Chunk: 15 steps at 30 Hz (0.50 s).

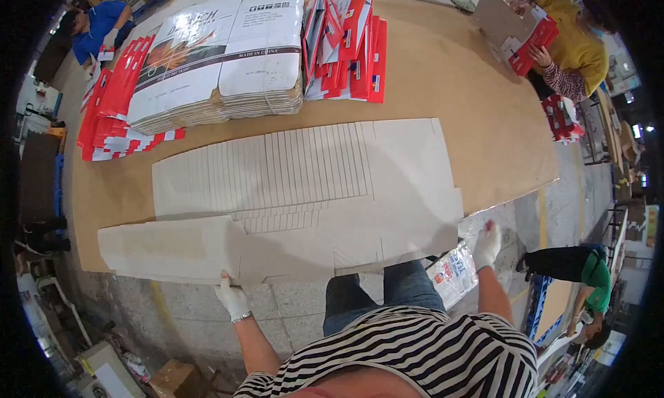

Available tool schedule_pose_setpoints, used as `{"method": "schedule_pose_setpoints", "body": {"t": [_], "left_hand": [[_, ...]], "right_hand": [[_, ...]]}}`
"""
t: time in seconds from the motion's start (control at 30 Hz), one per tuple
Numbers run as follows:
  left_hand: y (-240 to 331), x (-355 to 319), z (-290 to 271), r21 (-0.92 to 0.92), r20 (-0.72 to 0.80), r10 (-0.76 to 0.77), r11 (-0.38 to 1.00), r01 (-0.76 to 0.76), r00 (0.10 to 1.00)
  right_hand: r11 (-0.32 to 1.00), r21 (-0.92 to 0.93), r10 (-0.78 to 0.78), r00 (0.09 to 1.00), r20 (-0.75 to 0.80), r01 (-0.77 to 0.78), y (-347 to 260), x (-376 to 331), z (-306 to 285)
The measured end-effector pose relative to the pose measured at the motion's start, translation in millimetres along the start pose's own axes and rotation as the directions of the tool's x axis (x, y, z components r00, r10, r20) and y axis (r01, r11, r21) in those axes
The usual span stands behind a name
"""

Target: Manually folding and organizing cardboard packaging on a factory assembly table.

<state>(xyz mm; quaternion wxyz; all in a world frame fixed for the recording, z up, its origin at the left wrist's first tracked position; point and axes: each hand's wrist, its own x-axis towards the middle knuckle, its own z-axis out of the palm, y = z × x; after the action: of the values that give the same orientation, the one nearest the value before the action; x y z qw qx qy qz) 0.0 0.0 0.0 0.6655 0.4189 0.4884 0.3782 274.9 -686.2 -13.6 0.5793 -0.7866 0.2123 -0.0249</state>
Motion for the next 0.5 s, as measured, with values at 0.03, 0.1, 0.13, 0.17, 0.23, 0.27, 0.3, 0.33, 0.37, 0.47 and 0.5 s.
{"method": "schedule_pose_setpoints", "body": {"t": [0.03, 0.1, 0.13, 0.17, 0.23, 0.27, 0.3, 0.33, 0.37, 0.47, 0.5], "left_hand": [[-2.8, -8.7, 8.3, -0.016, 0.012, -0.022, 1.000, 0.022, 1.000], [-4.2, -35.8, 41.2, -0.073, 0.032, -0.084, 0.994, 0.086, 0.996], [6.6, -45.0, 54.8, -0.089, -0.015, -0.121, 0.989, 0.119, 0.993], [16.8, -52.5, 62.5, -0.104, -0.062, -0.155, 0.983, 0.148, 0.986], [19.8, -55.4, 61.1, -0.117, -0.059, -0.165, 0.981, 0.157, 0.985], [13.2, -52.2, 54.7, -0.104, -0.013, -0.102, 0.990, 0.100, 0.995], [9.2, -50.0, 45.9, -0.081, 0.024, -0.038, 0.996, 0.039, 0.999], [6.6, -48.6, 43.2, -0.083, 0.019, -0.041, 0.996, 0.042, 0.999], [4.6, -46.9, 41.3, -0.075, 0.024, -0.035, 0.997, 0.037, 0.999], [3.2, -51.3, 42.3, -0.058, 0.030, -0.037, 0.998, 0.038, 0.999], [4.4, -52.2, 44.6, -0.054, 0.035, -0.024, 0.998, 0.026, 0.999]], "right_hand": [[0.723, -0.689, -0.132, 0.989, -0.062, 0.053, -36.6, 9.2, -3.1], [0.845, -0.516, -0.174, 0.985, -0.016, 0.141, -91.8, 46.5, 13.5], [0.940, -0.282, -0.186, 0.981, 0.048, 0.192, -109.0, 57.0, 26.4], [0.851, -0.484, -0.106, 0.970, 0.219, 0.202, -119.3, 71.2, 37.8], [0.455, -0.809, -0.105, 0.925, 0.365, 0.371, -108.9, 88.6, 70.4], [0.143, -0.890, -0.216, 0.891, 0.399, 0.433, -98.4, 94.5, 90.2], [0.140, -0.885, -0.216, 0.886, 0.411, 0.444, -94.2, 92.9, 105.4], [0.154, -0.910, -0.206, 0.914, 0.350, 0.384, -91.2, 89.8, 111.5], [0.170, -0.932, -0.195, 0.938, 0.286, 0.320, -88.7, 87.6, 116.0], [0.147, -0.927, -0.254, 0.919, 0.301, 0.344, -84.9, 87.7, 109.0], [0.140, -0.922, -0.286, 0.906, 0.311, 0.361, -84.7, 87.8, 109.2]]}}
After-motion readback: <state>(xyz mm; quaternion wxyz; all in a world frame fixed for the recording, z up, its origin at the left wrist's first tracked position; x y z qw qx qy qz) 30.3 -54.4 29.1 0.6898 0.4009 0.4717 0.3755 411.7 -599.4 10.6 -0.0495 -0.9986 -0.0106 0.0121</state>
